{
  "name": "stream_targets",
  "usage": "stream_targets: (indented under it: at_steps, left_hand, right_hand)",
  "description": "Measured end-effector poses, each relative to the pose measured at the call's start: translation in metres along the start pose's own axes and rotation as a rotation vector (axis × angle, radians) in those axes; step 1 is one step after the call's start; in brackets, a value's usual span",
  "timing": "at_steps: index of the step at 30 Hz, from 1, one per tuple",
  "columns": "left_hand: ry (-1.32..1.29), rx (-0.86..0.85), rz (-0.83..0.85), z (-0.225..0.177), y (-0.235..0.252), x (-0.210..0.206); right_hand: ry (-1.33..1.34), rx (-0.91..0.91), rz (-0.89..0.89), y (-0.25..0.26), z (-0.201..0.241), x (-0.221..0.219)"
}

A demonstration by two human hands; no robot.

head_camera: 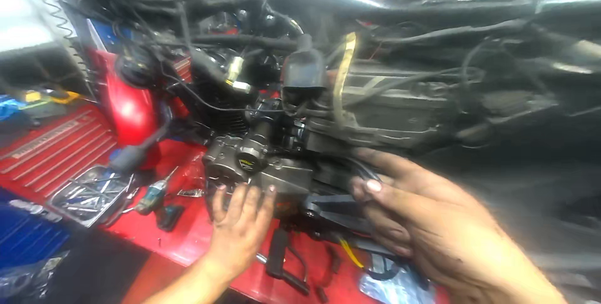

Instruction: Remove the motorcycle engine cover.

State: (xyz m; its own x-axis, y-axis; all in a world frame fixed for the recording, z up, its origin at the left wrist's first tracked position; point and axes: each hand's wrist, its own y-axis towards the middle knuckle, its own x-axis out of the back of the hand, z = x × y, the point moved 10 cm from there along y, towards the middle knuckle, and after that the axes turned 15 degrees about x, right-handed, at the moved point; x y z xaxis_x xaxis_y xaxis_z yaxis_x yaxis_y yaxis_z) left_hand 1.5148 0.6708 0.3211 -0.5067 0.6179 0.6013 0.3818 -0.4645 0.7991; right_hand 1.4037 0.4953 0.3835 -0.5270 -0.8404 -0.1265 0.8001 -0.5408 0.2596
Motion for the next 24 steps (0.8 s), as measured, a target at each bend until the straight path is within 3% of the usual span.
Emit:
stream_targets:
  at_steps: [8,13,16,20,22,24]
  left_hand:
    - [0.099,0.120,-0.036,-0.013,0.001,0.001]
    - [-0.027,0.208,0.000,0.024,-0.019,0.039]
    - [-0.019,0.314,-0.070,0.064,-0.048,0.063]
    - [0.058,0.395,-0.149,0.110,-0.073,0.075]
    - [0.066,0.408,-0.156,0.129,-0.081,0.075]
    - [0.050,0.406,-0.142,0.147,-0.088,0.073]
  right_hand:
    - [-0.033,0.046,0.100,0.003,-0.006,0.008]
    - [-0.027,-0.056,0.147,0.007,-0.032,0.028]
    - [-0.359,-0.098,0.180,0.013,-0.042,0.034]
    - [-1.168,0.215,0.150,0.031,-0.019,0.011]
    - [-1.338,0.293,0.180,0.034,-0.019,-0.017]
    - [-1.381,0.211,0.214,0.041,-0.031,-0.036]
